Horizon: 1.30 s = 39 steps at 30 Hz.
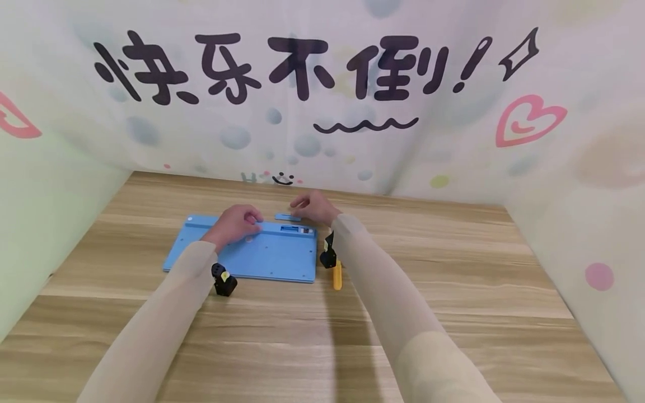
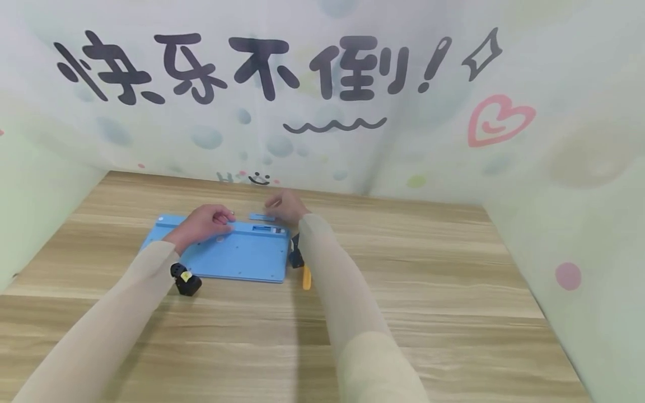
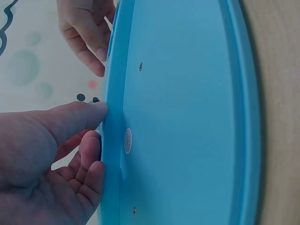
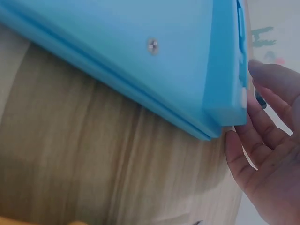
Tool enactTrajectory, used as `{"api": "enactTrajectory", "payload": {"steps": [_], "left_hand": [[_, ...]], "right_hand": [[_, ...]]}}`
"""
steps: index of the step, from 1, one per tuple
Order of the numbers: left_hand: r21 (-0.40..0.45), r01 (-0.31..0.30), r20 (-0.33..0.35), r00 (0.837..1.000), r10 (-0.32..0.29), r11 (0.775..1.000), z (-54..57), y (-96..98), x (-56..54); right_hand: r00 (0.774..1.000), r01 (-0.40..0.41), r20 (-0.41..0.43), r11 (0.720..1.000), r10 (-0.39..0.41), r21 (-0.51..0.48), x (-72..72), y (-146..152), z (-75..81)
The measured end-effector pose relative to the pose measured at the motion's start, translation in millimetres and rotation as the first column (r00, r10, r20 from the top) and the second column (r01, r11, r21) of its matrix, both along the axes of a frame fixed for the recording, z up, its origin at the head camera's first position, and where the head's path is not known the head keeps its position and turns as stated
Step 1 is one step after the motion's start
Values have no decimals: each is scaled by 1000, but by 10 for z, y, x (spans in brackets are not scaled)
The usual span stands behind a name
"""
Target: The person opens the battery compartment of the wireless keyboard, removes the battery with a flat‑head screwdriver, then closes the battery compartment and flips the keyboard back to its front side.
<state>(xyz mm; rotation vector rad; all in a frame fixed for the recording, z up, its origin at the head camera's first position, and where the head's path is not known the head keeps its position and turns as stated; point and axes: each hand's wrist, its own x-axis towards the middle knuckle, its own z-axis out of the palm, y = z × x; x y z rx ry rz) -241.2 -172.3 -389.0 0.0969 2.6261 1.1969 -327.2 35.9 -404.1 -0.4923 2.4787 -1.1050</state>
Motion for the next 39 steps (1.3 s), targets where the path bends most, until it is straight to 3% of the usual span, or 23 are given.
{"api": "enactTrajectory", "payload": {"steps": [12,28,39], "left_hand": [[-11,-11,-1,1000,11,1000,-14,10,-23],[-11,-16,-7,1000,16,1000,8,13,-5],[-18,-9,-2,1000,9,1000,14,15,-11]], "right_hand": [[999,-42,3,998,42,47,-44,-3,-49],[1000,-6,31,998,4,69,-73,-74,-78],[1000,-5,2,994,5,107,-56,-108,-62]]}}
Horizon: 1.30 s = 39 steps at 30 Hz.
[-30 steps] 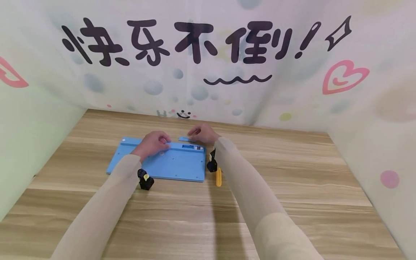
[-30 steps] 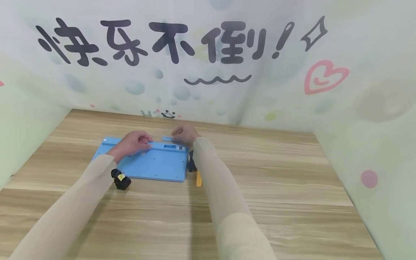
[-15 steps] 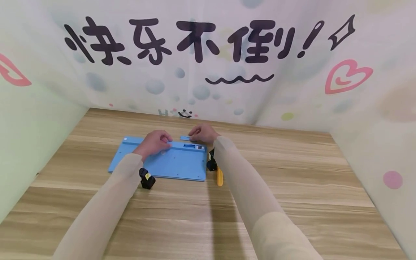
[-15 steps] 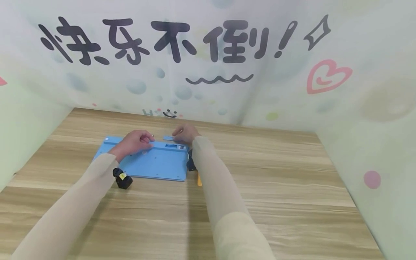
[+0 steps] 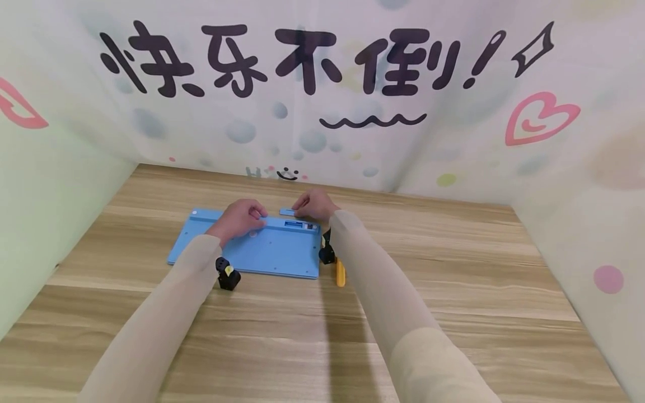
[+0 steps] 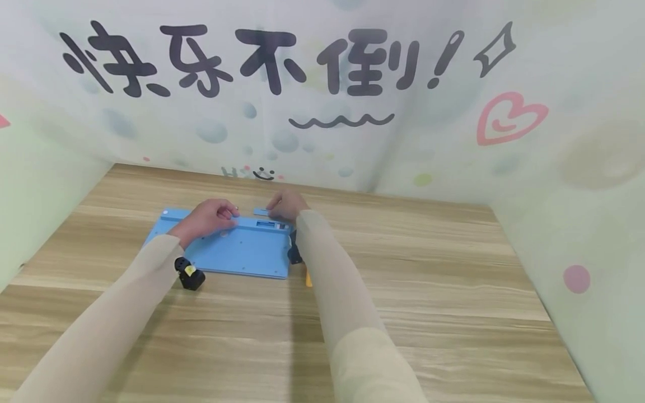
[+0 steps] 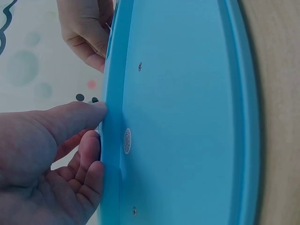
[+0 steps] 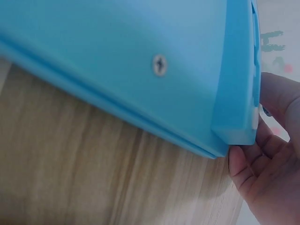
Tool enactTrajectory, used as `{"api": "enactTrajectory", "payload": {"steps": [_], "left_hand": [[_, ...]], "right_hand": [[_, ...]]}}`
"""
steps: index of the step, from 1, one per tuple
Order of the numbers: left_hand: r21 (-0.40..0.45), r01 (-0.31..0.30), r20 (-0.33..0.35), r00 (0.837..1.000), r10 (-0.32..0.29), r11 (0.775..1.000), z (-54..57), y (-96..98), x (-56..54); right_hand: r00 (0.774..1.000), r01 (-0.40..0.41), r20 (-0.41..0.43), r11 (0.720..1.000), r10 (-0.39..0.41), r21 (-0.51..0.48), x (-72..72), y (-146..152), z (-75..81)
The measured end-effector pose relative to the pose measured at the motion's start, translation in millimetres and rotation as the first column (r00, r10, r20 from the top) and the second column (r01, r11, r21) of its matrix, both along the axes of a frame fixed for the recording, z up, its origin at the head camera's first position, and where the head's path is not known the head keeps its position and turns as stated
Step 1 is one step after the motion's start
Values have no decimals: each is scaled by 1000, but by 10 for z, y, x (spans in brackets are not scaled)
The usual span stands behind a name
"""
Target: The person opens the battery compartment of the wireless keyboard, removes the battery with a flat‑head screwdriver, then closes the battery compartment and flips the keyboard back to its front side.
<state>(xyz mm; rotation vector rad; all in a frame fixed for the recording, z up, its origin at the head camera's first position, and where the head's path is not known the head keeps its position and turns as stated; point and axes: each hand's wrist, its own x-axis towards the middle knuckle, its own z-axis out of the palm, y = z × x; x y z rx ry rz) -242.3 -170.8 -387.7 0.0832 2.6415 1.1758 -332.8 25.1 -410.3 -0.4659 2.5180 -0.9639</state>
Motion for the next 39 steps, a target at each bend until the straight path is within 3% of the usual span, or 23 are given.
{"api": "enactTrajectory", "payload": {"steps": [17,39], "left_hand": [[8,2,5,1000,-2,1000,-7,-11,-5],[22,-2,9,1000,2,1000,-12,-10,3]], "right_hand": [[999,26,-29,1000,-26,2,90,3,64],[991,-73,-115,997,74,16,182,91,167]]}}
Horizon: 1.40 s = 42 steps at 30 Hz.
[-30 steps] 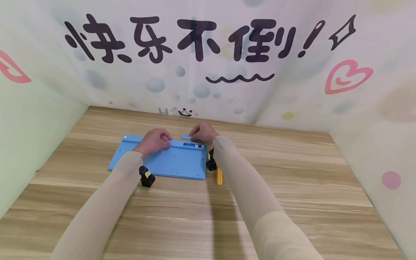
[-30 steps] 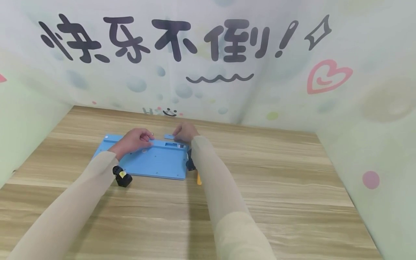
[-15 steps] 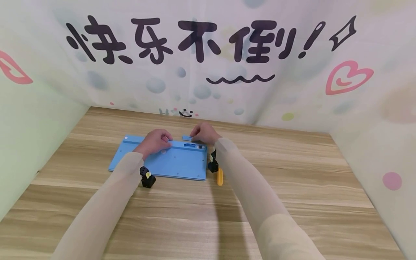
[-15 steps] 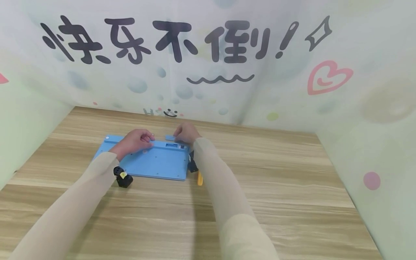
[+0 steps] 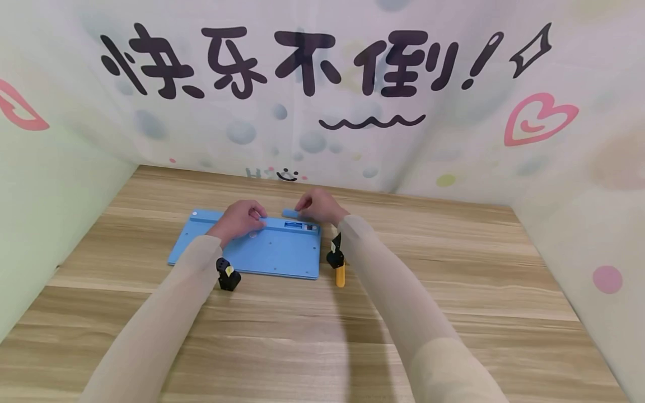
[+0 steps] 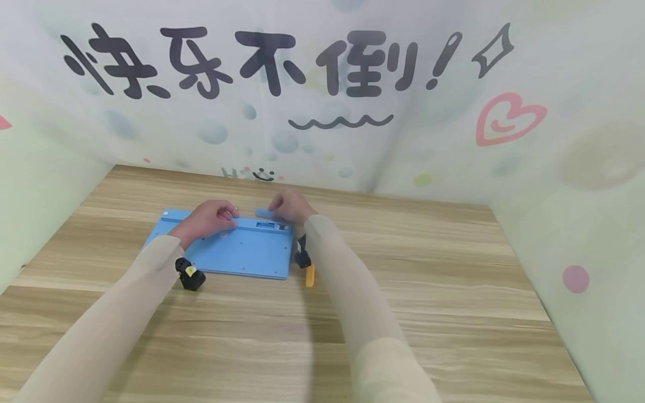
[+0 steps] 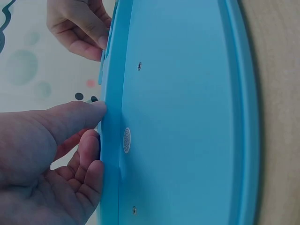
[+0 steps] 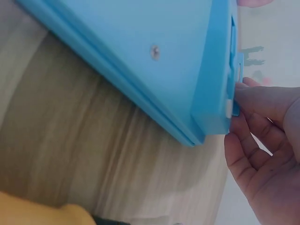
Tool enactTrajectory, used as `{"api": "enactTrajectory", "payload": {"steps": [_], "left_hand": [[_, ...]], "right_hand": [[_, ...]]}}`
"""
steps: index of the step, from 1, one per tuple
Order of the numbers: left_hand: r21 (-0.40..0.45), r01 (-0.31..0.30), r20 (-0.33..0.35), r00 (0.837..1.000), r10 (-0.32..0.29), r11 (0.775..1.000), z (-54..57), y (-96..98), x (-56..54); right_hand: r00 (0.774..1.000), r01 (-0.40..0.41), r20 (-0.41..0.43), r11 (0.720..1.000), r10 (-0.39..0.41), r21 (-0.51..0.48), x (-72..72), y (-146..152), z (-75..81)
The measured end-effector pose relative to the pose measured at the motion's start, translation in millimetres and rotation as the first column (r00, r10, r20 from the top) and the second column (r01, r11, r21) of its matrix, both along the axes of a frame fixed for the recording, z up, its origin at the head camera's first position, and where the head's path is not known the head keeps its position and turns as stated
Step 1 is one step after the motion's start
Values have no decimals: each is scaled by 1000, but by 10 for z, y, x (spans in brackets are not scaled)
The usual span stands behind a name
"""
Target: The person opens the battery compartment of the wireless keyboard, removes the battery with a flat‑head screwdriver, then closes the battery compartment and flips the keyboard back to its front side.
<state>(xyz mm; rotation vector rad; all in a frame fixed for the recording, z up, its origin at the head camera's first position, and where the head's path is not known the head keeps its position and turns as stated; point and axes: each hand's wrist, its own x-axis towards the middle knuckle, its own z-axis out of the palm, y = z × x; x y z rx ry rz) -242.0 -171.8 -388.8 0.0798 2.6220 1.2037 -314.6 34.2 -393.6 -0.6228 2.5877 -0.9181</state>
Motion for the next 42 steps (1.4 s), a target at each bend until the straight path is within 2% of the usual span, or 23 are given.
{"api": "enactTrajectory", "payload": {"steps": [10,19,25,42], "left_hand": [[-8,-3,0,1000,3,1000,22,16,12],[0,-8,9,1000,8,1000,21,9,19],[9,0,9,1000,0,1000,23,4,27],[17,-5,16,1000,4,1000,33,11,26]], "right_hand": [[999,-22,-27,999,22,24,51,30,94],[991,-121,-55,992,123,33,79,61,143],[983,-179,-35,983,180,32,90,90,139],[980,-199,-19,979,200,36,128,109,146]]}}
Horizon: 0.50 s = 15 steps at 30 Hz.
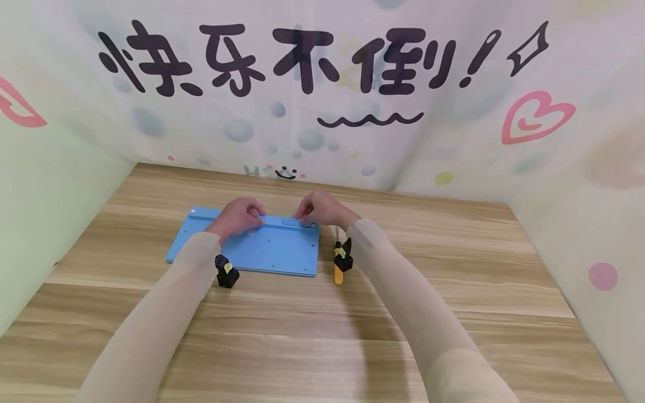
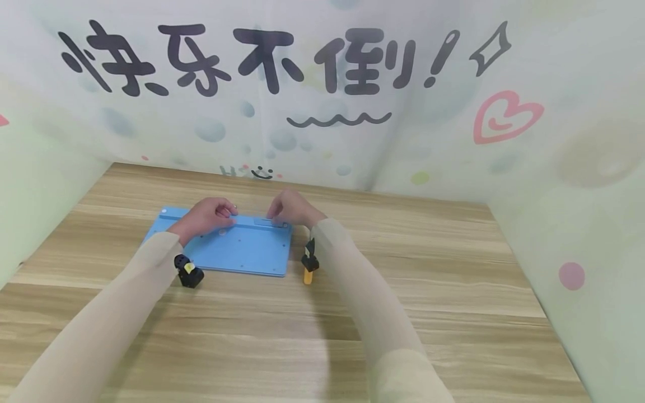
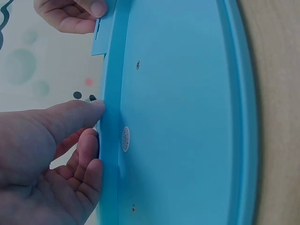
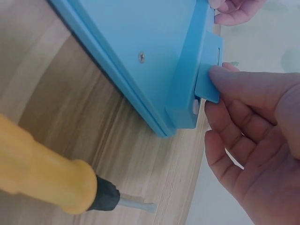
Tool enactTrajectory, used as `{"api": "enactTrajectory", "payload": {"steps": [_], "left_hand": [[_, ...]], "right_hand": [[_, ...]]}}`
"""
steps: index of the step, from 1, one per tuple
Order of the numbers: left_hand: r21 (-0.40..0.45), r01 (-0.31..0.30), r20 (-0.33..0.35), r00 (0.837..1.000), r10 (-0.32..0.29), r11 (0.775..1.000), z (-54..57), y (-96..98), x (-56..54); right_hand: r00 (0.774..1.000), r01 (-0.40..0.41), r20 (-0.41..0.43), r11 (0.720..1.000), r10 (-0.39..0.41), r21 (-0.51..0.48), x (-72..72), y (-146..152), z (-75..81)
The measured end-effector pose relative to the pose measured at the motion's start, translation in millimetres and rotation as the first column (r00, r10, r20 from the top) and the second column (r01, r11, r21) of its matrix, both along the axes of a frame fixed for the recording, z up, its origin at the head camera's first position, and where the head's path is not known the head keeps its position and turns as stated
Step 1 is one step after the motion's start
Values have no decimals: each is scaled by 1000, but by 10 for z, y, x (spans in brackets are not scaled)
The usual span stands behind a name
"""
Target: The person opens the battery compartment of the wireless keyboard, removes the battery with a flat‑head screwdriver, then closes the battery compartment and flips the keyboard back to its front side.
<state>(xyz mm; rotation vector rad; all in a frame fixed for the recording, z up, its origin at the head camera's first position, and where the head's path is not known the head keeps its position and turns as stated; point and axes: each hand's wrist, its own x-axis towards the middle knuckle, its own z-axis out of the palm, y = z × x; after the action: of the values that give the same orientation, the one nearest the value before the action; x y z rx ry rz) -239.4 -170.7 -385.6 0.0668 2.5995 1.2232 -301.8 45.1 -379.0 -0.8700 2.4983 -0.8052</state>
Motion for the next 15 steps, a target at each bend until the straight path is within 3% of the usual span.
{"api": "enactTrajectory", "payload": {"steps": [15], "left_hand": [[-12,3,-12,1000,-3,1000,27,8,2]], "right_hand": [[1000,-14,-5,1000,14,12,-29,15,-28]]}}
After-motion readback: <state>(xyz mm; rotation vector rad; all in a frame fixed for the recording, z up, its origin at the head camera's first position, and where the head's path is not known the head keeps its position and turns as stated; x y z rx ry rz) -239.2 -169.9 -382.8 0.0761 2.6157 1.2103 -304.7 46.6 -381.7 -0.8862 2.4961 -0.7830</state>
